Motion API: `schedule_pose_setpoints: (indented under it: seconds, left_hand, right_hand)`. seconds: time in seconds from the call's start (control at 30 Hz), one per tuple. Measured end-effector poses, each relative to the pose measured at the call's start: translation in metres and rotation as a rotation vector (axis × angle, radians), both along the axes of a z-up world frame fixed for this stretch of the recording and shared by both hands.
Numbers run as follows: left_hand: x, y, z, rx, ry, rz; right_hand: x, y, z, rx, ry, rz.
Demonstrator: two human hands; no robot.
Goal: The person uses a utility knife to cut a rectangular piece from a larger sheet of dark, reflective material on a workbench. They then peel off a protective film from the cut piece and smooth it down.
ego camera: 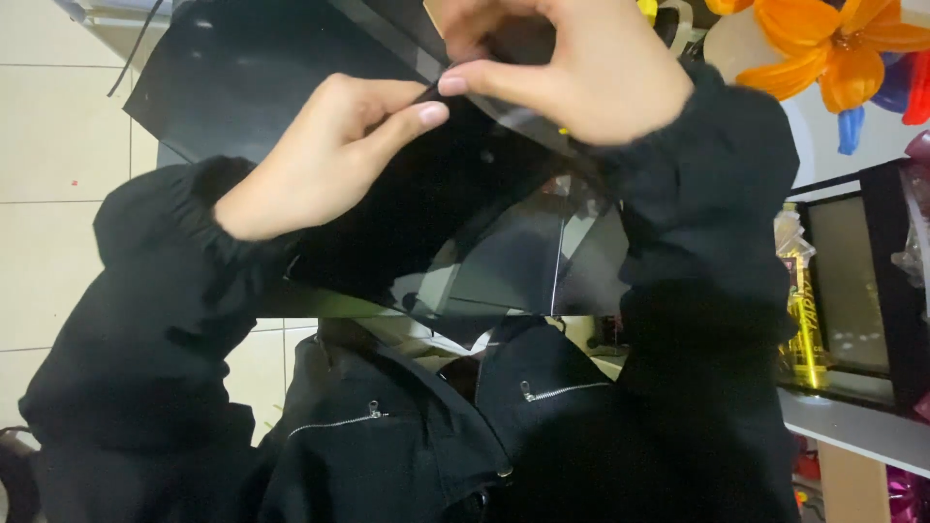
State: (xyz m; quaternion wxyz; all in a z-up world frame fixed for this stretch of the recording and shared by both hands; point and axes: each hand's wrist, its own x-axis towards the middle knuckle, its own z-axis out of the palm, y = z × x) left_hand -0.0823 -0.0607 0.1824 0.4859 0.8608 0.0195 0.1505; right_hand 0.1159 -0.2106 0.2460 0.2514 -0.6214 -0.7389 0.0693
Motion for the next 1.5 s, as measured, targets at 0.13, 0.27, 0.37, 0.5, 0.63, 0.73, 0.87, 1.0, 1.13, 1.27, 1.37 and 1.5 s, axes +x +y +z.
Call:
schedule_pose_setpoints:
  seconds: [0.13,0.27,0.37,0.5,0.63,0.73,0.87,1.0,1.13,1.27,1.37,1.5]
  left_hand:
    - [0.006,0.005,0.0,0.015,0.106,-0.05]
    - [0.01,0.005,-0.003,0.009,0.096,-0.074]
    - [0.011,0.006,-0.012,-0.001,0.22,-0.038]
    - [0.0,0.012,-0.02,-0.014,0.233,-0.111]
    - [-0.024,0.022,-0.034,-0.01,0.372,-0.161]
    - [-0.049,0.027,-0.036,-0.045,0.52,-0.103]
    - [-0.077,0.032,-0.032,-0.078,0.614,-0.096]
    - [-0.095,0.042,-0.039,-0.101,0.638,-0.111]
    - [-0.099,0.042,-0.024,-0.14,0.699,-0.065]
    - [-0.097,0.046,-0.019,-0.076,0.679,0.014]
    - [-0.092,0.045,-0.012,-0.051,0.68,0.135]
    - [-0.091,0.056,-0.015,-0.013,0.455,0.242]
  right_hand:
    - [0.008,0.009,-0.004,-0.169,0.115,0.026]
    - [0.01,0.013,-0.017,-0.214,0.175,0.128]
    - [0.008,0.013,-0.026,-0.221,0.15,0.039]
    - [0.022,0.005,-0.036,-0.192,0.2,0.003]
    - [0.042,-0.016,-0.051,-0.265,0.283,-0.106]
    - [0.054,-0.031,-0.061,-0.296,0.357,-0.295]
    - [0.054,-0.052,-0.067,-0.352,0.385,-0.486]
    - [0.07,-0.069,-0.089,-0.339,0.54,-0.399]
    - [0.059,-0.073,-0.084,-0.392,0.586,-0.534]
    - [0.052,-0.071,-0.075,-0.434,0.549,-0.559]
    - [0.059,-0.073,-0.083,-0.452,0.561,-0.506]
    - [0.059,-0.071,-0.089,-0.374,0.523,-0.451]
